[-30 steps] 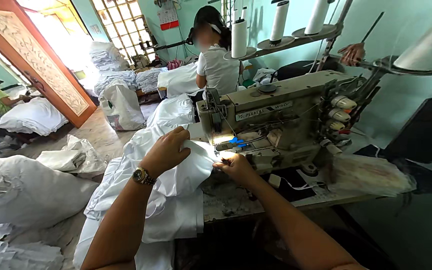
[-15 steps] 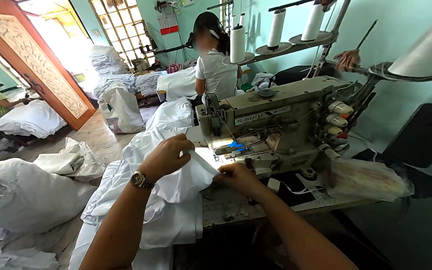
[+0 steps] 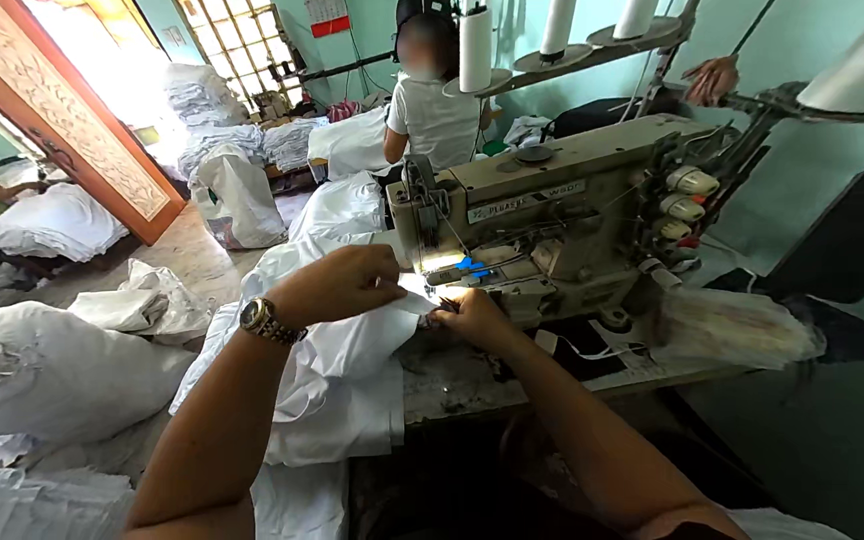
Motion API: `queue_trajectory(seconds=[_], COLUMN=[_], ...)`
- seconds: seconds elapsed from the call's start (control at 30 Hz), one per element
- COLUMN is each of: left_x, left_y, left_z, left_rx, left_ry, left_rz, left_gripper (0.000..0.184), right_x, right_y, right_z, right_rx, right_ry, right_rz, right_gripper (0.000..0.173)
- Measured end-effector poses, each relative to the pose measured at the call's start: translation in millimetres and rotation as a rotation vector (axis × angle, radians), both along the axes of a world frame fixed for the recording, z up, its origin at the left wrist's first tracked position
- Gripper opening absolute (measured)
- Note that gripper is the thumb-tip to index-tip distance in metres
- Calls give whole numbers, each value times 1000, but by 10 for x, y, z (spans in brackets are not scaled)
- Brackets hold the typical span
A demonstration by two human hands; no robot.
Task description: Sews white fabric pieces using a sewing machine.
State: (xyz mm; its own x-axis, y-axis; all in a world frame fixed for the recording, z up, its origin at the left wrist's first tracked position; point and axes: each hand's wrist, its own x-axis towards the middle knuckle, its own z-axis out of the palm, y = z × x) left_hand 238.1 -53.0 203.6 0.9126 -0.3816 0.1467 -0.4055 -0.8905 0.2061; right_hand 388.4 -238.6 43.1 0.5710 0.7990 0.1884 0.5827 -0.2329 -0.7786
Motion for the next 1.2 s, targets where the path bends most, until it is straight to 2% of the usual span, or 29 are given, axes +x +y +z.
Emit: queue_trajectory(seconds=[0.1, 0.23, 0.3, 0.4, 0.47, 0.53, 0.63, 0.7, 0.77, 0.83, 0.87, 0.93, 1.03, 1.13, 1.2], left_x=[24, 59, 82, 57, 25, 32, 39, 26, 45, 97, 113, 108, 99, 61, 10], left_y=[-11, -75, -87, -222, -301, -333, -411, -450, -443, -393, -388, -382, -401, -477, -553], left_z=[14, -115, -227, -372, -386, -384, -358, -342, -363, -403, -397, -374, -338, -324, -328], left_rx=[51, -163, -53, 250, 231, 182, 264, 223, 226, 347, 408, 392, 273, 440, 419], left_ry=[-16, 217, 277, 185, 213, 267, 321, 337, 282, 207, 204, 237, 290, 210, 203], left_rz=[37, -28, 71, 288, 239, 181, 252, 194, 199, 287, 328, 298, 195, 321, 284], left_gripper=[23, 18, 10, 13, 19, 16, 14, 14, 14, 15, 20, 30, 20, 14, 16], right_x=[-36, -120, -138, -164, -198, -225, -236, -234, -241, -256, -260, -258, -266, -265, -254], right_y=[-52, -245, -304, -339, -350, -355, -352, -356, -358, -357, -353, -345, -348, -334, -335], right_z=[11, -81, -246, -428, -437, -466, -480, -489, -489, -467, -450, -423, -419, -421, -423], right_rx=[5, 163, 171, 222, 253, 287, 304, 303, 300, 286, 277, 267, 260, 258, 267], right_ry=[51, 215, 272, 289, 276, 258, 245, 227, 215, 215, 212, 204, 202, 195, 200], right_rz=[16, 156, 191, 202, 200, 192, 187, 198, 195, 172, 162, 154, 144, 130, 137], right_gripper=[24, 22, 22, 23, 21, 20, 20, 20, 22, 25, 26, 27, 26, 26, 26])
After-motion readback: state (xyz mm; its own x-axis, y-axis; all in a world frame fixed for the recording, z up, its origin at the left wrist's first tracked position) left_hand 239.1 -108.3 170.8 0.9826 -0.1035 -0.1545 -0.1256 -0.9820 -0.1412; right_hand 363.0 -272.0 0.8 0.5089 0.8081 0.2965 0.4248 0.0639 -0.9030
